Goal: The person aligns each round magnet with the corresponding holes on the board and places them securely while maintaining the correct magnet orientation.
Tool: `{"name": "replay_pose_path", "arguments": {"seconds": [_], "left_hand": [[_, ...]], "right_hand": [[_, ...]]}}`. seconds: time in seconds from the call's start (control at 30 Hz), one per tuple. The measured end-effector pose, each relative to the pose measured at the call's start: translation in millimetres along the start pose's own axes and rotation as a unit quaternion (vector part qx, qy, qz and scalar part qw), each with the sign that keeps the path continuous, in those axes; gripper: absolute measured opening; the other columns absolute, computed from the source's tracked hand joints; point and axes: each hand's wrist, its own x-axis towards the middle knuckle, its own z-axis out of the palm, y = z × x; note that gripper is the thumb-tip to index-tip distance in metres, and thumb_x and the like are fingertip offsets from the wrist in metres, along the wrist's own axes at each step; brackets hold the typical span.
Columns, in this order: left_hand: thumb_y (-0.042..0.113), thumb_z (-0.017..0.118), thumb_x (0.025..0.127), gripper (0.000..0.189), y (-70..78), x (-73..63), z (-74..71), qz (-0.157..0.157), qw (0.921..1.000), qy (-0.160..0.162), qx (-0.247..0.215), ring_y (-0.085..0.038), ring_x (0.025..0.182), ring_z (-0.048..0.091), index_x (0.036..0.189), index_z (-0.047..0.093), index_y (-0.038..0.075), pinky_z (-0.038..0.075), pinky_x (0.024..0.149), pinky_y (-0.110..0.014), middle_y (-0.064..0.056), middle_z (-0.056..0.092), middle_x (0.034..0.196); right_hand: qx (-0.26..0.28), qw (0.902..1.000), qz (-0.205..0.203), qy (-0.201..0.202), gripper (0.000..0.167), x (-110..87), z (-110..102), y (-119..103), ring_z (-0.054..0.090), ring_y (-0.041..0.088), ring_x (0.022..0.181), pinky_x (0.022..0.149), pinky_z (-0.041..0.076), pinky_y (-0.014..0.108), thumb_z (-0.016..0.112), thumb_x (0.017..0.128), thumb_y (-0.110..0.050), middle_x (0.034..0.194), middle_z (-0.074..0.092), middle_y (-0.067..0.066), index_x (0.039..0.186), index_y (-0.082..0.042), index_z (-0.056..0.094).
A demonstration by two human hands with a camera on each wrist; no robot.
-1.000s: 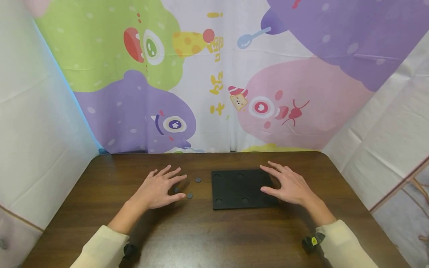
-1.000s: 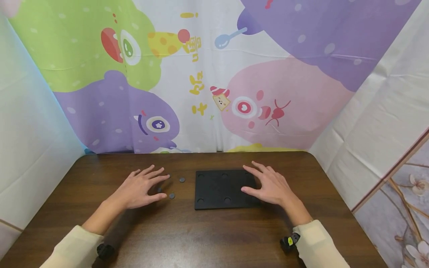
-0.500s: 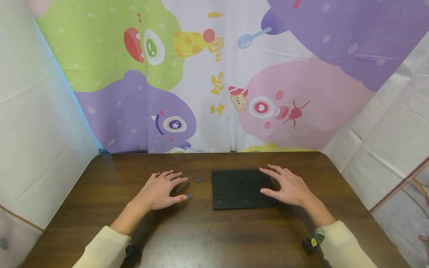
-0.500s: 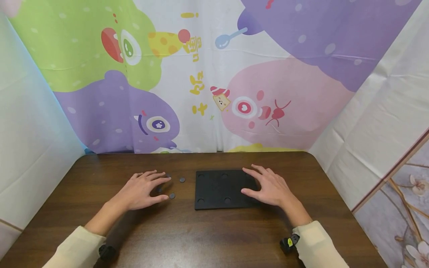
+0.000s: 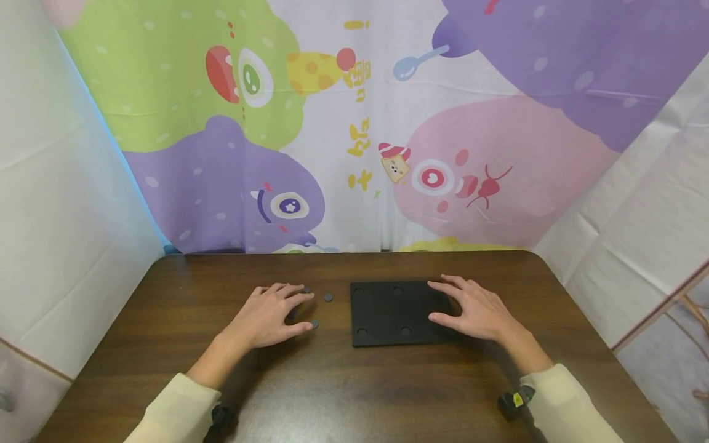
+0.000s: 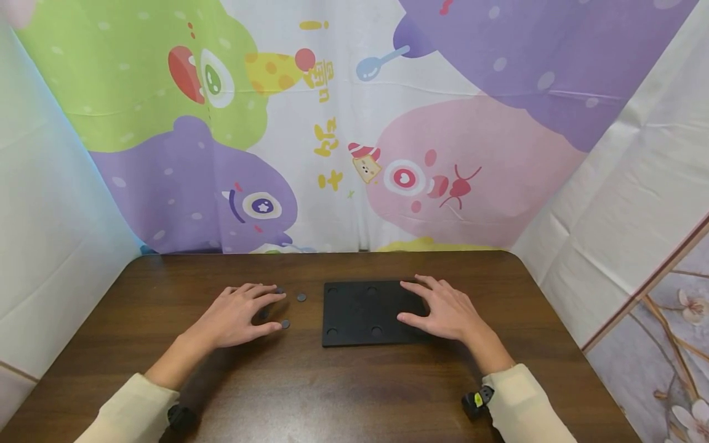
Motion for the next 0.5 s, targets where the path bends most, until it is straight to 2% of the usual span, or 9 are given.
{"name": "replay_pose_path", "arguments": {"seconds": [0.3, 0.5], "left_hand": [[0.06, 0.073, 0.103, 0.064, 4.7, 3.3, 1.5, 0.002, 1.0, -0.001, -0.004, -0.039, 0.144, 0.066, 0.155, 0.069, 0.022, 0.057, 0.103, -0.066, -0.013, 0.069, 0.158], [0.057, 0.075, 0.103, 0.062, 7.2, 4.8, 2.3, 0.01, 0.9999, -0.003, 0.002, -0.038, 0.141, 0.068, 0.153, 0.07, 0.022, 0.057, 0.102, -0.065, -0.011, 0.072, 0.153]], "right_hand": [[-0.003, 0.9999, -0.001, -0.017, 0.08, 0.1, 1.3, -1.5, 0.062, 0.052, 0.147, 0.1, 0.061, 0.072, 0.069, 0.097, -0.074, 0.172, 0.056, 0.018, 0.163, -0.03, 0.061], [-0.01, 0.9998, -0.005, -0.018, 0.079, -0.3, 2.4, -1.9, 0.063, 0.049, 0.145, 0.097, 0.062, 0.068, 0.07, 0.096, -0.075, 0.171, 0.058, 0.015, 0.162, -0.031, 0.063]]}}
